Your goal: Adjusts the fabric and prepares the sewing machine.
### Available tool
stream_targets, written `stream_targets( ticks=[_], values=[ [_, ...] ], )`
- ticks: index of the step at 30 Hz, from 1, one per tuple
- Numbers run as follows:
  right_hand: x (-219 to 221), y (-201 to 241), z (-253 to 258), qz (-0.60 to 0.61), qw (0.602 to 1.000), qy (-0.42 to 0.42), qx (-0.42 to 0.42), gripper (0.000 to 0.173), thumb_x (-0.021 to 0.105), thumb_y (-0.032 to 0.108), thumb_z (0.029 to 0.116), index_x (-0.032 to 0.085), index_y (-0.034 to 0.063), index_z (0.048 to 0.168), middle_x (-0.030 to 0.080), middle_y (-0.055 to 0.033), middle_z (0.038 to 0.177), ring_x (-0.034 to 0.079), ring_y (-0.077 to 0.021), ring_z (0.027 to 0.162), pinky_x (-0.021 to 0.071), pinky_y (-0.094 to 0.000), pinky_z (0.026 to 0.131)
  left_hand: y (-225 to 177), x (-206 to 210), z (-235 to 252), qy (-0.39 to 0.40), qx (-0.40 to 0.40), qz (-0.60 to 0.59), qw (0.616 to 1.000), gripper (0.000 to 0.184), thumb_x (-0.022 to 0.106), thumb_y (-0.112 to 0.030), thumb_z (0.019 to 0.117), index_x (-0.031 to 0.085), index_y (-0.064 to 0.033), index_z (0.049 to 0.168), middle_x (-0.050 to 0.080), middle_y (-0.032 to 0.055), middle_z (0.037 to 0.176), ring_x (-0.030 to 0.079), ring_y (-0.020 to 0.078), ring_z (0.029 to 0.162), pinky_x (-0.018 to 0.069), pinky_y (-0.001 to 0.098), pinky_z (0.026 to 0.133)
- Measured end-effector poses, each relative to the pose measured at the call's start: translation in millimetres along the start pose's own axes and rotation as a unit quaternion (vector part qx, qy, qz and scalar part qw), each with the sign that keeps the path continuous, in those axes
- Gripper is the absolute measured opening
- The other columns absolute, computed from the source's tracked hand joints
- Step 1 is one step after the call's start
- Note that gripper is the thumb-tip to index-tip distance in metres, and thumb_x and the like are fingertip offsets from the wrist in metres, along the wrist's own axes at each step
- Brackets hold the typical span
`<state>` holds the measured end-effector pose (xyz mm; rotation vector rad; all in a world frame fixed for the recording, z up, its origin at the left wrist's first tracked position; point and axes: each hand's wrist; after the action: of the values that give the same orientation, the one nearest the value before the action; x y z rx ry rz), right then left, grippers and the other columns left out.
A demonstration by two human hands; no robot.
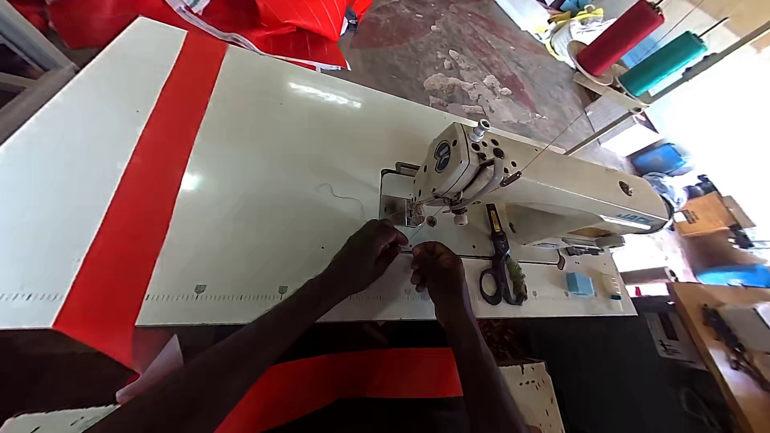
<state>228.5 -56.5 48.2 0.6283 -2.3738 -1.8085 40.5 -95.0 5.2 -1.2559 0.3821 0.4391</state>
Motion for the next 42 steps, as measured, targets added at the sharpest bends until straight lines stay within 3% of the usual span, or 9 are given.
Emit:
stream_targets(
  ticks=[5, 11, 25, 28, 30, 32, 37, 40, 42],
  values=[
    [0, 1, 1, 0.019, 1.000, 0.011, 0.000, 0.015, 0.059, 0.014, 0.1040, 0.067, 0.0014, 0.106, 0.065, -0.0098, 0.075, 0.061, -0.0149, 0.056, 0.0540, -0.0271, 0.053, -2, -5, 0, 0.011, -0.010, -0.018, 1.000, 0.026, 0.057, -0.016, 0.1043, 0.071, -0.0132, 0.126, 0.065, 0.0013, 0.120, 0.063, 0.0122, 0.108, 0.0556, 0.0340, 0.095],
    [0, 1, 1, 0.024, 0.999, 0.023, -0.001, 0.017, 0.058, 0.015, 0.1047, 0.066, 0.0010, 0.106, 0.065, -0.0089, 0.076, 0.060, -0.0139, 0.056, 0.0539, -0.0266, 0.052, -4, -7, 4, 0.030, -0.002, -0.015, 0.999, 0.023, 0.064, -0.033, 0.1019, 0.076, -0.0172, 0.115, 0.067, -0.0029, 0.105, 0.061, 0.0113, 0.099, 0.0528, 0.0328, 0.088],
    [0, -1, -1, 0.062, 0.998, -0.002, -0.027, 0.014, 0.058, 0.013, 0.1044, 0.065, 0.0023, 0.106, 0.064, -0.0090, 0.077, 0.059, -0.0132, 0.054, 0.0532, -0.0259, 0.050, -6, -8, 6, 0.014, -0.007, -0.016, 1.000, 0.014, 0.065, -0.025, 0.1004, 0.075, -0.0154, 0.102, 0.065, -0.0034, 0.091, 0.061, 0.0085, 0.083, 0.0534, 0.0270, 0.074],
    [5, 4, -7, 0.110, 0.990, -0.011, -0.088, 0.020, 0.058, 0.015, 0.1017, 0.064, 0.0109, 0.121, 0.069, -0.0082, 0.112, 0.067, -0.0165, 0.070, 0.0563, -0.0292, 0.055, -4, -12, 11, 0.002, 0.004, 0.011, 1.000, 0.014, 0.066, -0.023, 0.0994, 0.076, -0.0137, 0.101, 0.066, -0.0010, 0.090, 0.062, 0.0135, 0.086, 0.0535, 0.0345, 0.078],
    [9, 11, -10, 0.200, 0.971, 0.059, -0.116, 0.037, 0.058, 0.018, 0.1000, 0.058, 0.0177, 0.137, 0.059, -0.0081, 0.138, 0.069, -0.0171, 0.085, 0.0575, -0.0291, 0.060, 0, -15, 19, 0.001, 0.016, 0.039, 0.999, 0.015, 0.065, -0.021, 0.0992, 0.077, -0.0124, 0.100, 0.069, 0.0018, 0.094, 0.064, 0.0186, 0.092, 0.0539, 0.0418, 0.085],
    [12, 13, -10, 0.302, 0.934, 0.152, -0.113, 0.043, 0.060, 0.027, 0.1013, 0.053, 0.0237, 0.143, 0.055, -0.0075, 0.147, 0.069, -0.0144, 0.088, 0.0557, -0.0251, 0.062, 4, -18, 28, -0.004, 0.035, 0.059, 0.998, 0.017, 0.063, -0.020, 0.0990, 0.076, -0.0088, 0.099, 0.071, 0.0064, 0.099, 0.065, 0.0247, 0.097, 0.0524, 0.0480, 0.090],
    [5, 0, -20, 0.404, 0.870, 0.280, -0.046, 0.055, 0.051, 0.065, 0.0966, 0.074, 0.0183, 0.115, 0.074, -0.0081, 0.099, 0.068, -0.0126, 0.072, 0.0548, -0.0248, 0.061, 22, -23, 58, -0.006, 0.054, 0.074, 0.996, 0.015, 0.064, -0.022, 0.1001, 0.075, -0.0112, 0.100, 0.069, 0.0049, 0.096, 0.063, 0.0239, 0.097, 0.0510, 0.0468, 0.089],
    [-9, -15, -36, 0.357, 0.913, 0.197, -0.021, 0.064, 0.050, 0.070, 0.0940, 0.074, 0.0135, 0.111, 0.073, -0.0139, 0.114, 0.069, -0.0147, 0.075, 0.0535, -0.0248, 0.057, 31, -25, 72, 0.010, 0.069, 0.080, 0.994, 0.017, 0.063, -0.023, 0.1006, 0.076, -0.0108, 0.100, 0.070, 0.0054, 0.097, 0.064, 0.0248, 0.099, 0.0521, 0.0465, 0.089],
    [-18, -22, -42, 0.272, 0.959, 0.077, -0.030, 0.060, 0.046, 0.061, 0.1014, 0.069, 0.0081, 0.116, 0.069, -0.0188, 0.124, 0.070, -0.0166, 0.076, 0.0529, -0.0245, 0.054, 34, -26, 79, 0.030, 0.070, 0.073, 0.994, 0.018, 0.062, -0.022, 0.1007, 0.076, -0.0109, 0.100, 0.070, 0.0051, 0.098, 0.064, 0.0251, 0.101, 0.0517, 0.0472, 0.091]
  ],
)
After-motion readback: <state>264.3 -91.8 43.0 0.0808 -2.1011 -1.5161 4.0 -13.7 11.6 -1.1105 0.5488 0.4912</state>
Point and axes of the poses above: each hand's wrist, its own z-axis towards the middle knuckle, its own x-axis out of the palm, y = z × x
